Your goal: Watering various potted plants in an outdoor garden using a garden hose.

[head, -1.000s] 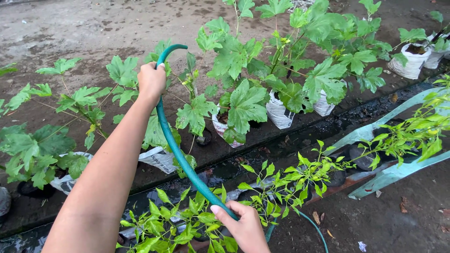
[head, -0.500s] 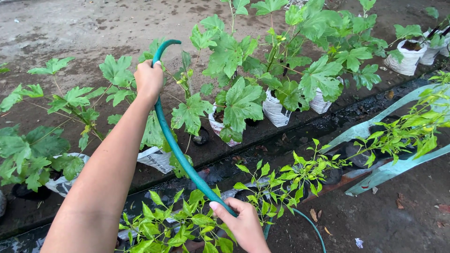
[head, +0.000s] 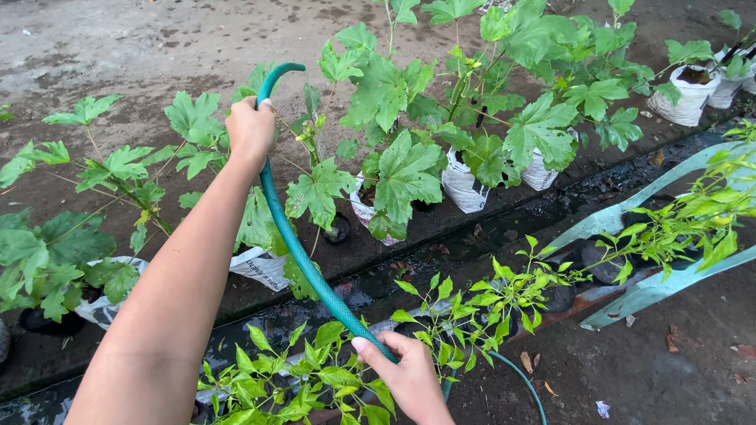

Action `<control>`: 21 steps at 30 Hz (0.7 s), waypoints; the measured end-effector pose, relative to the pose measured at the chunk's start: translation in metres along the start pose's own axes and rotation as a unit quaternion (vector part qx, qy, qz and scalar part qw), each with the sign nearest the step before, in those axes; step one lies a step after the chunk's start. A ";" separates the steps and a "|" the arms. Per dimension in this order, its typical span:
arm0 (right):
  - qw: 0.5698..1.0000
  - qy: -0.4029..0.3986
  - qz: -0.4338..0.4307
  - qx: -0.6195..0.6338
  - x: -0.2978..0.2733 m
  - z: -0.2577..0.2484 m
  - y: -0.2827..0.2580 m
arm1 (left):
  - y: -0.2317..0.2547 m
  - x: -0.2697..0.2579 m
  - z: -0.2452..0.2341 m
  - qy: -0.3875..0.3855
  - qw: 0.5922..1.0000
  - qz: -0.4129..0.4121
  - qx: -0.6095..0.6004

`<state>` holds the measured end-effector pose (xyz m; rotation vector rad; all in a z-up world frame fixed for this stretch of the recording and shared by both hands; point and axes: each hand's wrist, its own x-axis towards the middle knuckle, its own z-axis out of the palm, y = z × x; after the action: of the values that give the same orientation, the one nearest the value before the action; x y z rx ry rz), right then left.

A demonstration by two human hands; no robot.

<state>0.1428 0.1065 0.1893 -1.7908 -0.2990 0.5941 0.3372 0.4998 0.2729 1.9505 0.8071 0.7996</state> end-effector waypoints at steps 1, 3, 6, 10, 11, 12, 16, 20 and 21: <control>1.000 0.000 0.000 0.000 0.001 0.000 0.001 | -0.002 0.002 0.002 0.000 1.000 -0.001 0.000; 1.000 0.000 -0.012 -0.001 0.001 -0.001 0.003 | -0.008 0.007 0.004 0.017 0.999 0.032 0.030; 1.000 -0.004 0.009 -0.006 0.000 -0.002 0.001 | 0.006 -0.004 -0.002 -0.004 1.000 0.000 0.012; 1.000 -0.006 0.002 -0.010 -0.001 -0.003 0.001 | 0.004 -0.005 -0.001 -0.009 1.000 -0.007 0.014; 1.000 -0.008 0.004 -0.004 -0.001 -0.003 0.001 | 0.003 -0.005 0.000 -0.009 1.000 -0.007 0.014; 1.000 -0.011 0.006 0.001 -0.001 -0.003 0.002 | 0.002 -0.005 0.000 -0.009 1.000 -0.007 0.013; 1.000 -0.015 0.016 0.005 -0.003 -0.006 0.001 | 0.005 -0.012 -0.003 -0.018 1.000 -0.020 0.014; 1.000 -0.019 0.001 -0.004 -0.005 -0.008 0.004 | 0.003 -0.017 -0.001 -0.033 0.999 -0.037 0.018; 1.000 -0.021 -0.008 -0.005 -0.005 -0.008 0.005 | 0.002 -0.018 -0.001 -0.038 0.998 -0.040 0.009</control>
<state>0.1422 0.0960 0.1875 -1.7862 -0.3453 0.6219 0.3263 0.4851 0.2707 1.9404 0.8440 0.6687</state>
